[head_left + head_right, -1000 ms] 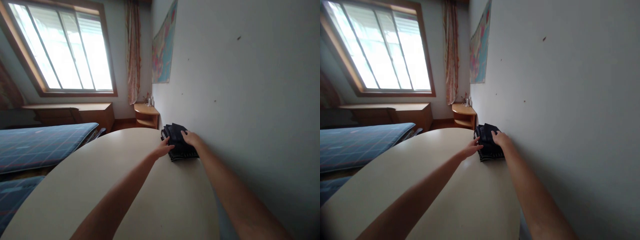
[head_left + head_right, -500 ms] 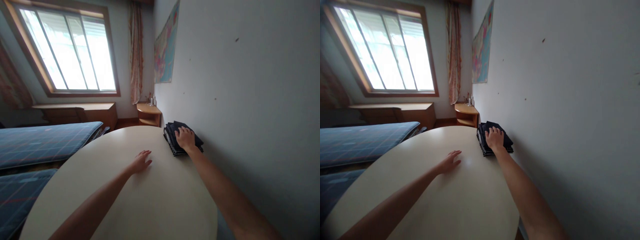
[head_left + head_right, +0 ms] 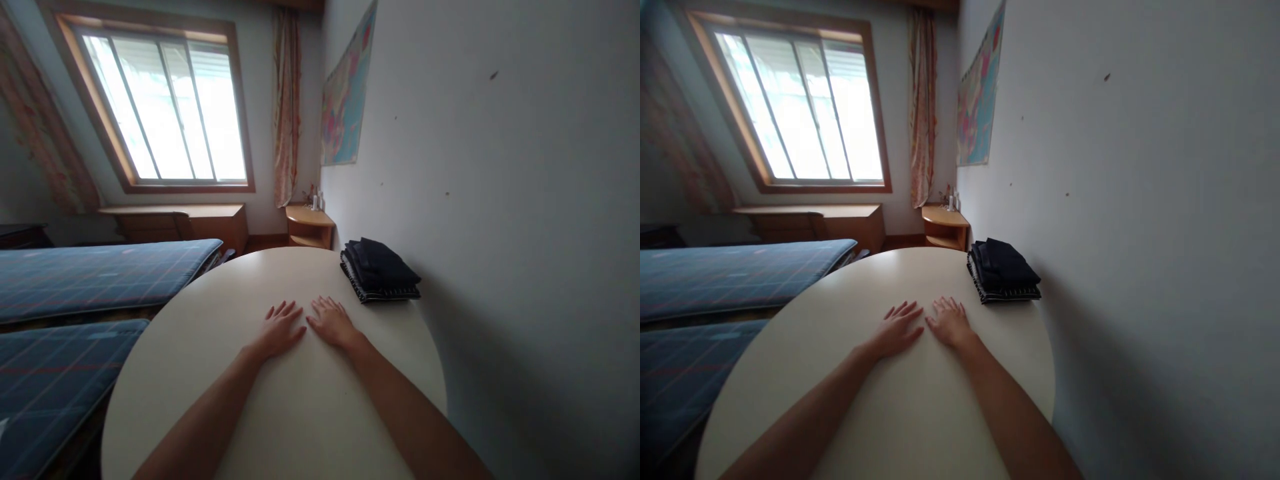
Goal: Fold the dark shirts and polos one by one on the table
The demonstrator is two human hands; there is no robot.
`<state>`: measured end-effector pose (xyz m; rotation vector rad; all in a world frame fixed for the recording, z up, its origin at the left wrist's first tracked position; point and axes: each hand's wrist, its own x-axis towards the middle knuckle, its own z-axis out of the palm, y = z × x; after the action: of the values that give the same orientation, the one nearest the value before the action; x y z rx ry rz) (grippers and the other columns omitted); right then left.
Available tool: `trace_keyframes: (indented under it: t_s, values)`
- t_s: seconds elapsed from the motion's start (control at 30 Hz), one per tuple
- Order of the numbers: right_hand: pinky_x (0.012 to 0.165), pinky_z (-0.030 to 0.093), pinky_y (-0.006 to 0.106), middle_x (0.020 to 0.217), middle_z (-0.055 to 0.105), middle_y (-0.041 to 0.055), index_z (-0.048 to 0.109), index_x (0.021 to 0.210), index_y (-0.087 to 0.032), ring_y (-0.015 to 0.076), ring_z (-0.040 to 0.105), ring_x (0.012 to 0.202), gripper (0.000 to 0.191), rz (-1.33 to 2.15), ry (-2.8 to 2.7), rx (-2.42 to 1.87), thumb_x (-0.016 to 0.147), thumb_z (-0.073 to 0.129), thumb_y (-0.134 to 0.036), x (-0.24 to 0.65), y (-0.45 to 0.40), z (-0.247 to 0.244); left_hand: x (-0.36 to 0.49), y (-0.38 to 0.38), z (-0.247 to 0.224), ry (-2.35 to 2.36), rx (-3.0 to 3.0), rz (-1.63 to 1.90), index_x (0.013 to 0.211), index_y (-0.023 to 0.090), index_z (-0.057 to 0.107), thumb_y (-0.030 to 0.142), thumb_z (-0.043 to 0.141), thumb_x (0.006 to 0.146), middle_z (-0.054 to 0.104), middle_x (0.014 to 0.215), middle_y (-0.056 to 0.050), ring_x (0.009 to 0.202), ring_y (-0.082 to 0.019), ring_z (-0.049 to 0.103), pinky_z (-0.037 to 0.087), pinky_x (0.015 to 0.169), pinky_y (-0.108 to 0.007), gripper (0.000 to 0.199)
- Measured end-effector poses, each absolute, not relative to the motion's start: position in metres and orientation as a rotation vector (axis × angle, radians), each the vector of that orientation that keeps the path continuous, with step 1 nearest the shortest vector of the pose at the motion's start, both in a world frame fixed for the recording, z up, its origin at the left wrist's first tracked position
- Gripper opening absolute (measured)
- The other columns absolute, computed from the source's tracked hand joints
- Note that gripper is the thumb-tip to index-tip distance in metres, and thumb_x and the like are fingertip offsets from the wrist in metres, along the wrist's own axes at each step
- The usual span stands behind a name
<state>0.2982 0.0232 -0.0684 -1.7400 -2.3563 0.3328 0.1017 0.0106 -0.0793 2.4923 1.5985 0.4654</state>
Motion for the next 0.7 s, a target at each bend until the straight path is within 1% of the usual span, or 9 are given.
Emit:
trace_keyframes:
  t_s: [0.13,0.37,0.7]
  values:
    - [0.121,0.009,0.044,0.163,0.023,0.0058,0.034,0.154,-0.021,0.0256,0.015,0.151,0.067,0.370,-2.413,-1.671,0.097,0.033,-0.055,0.309,0.019,-0.063,0.101,0.007,-0.078,1.575,2.495,0.357,0.151,0.026,0.039,0.058,0.040,0.095,0.025,0.162,-0.008,0.150,-0.032,0.016,0.015,0.120,-0.053,0.065]
    - [0.121,0.009,0.043,0.163,0.022,0.0069,0.034,0.154,-0.019,0.0262,0.014,0.151,0.067,0.399,-2.448,-1.671,0.097,0.035,-0.054,0.310,0.020,-0.057,0.101,0.008,-0.075,1.576,2.485,0.327,0.152,0.025,0.038,0.057,0.040,0.095,0.024,0.162,-0.008,0.151,-0.031,0.015,0.014,0.120,-0.052,0.065]
    - [0.121,0.010,0.043,0.163,0.021,0.0063,0.034,0.154,-0.022,0.0251,0.013,0.151,0.067,0.407,-2.445,-1.667,0.097,0.034,-0.055,0.311,0.020,-0.062,0.101,0.007,-0.075,1.574,2.487,0.321,0.152,0.024,0.038,0.056,0.040,0.095,0.024,0.162,-0.009,0.151,-0.031,0.015,0.014,0.120,-0.052,0.065]
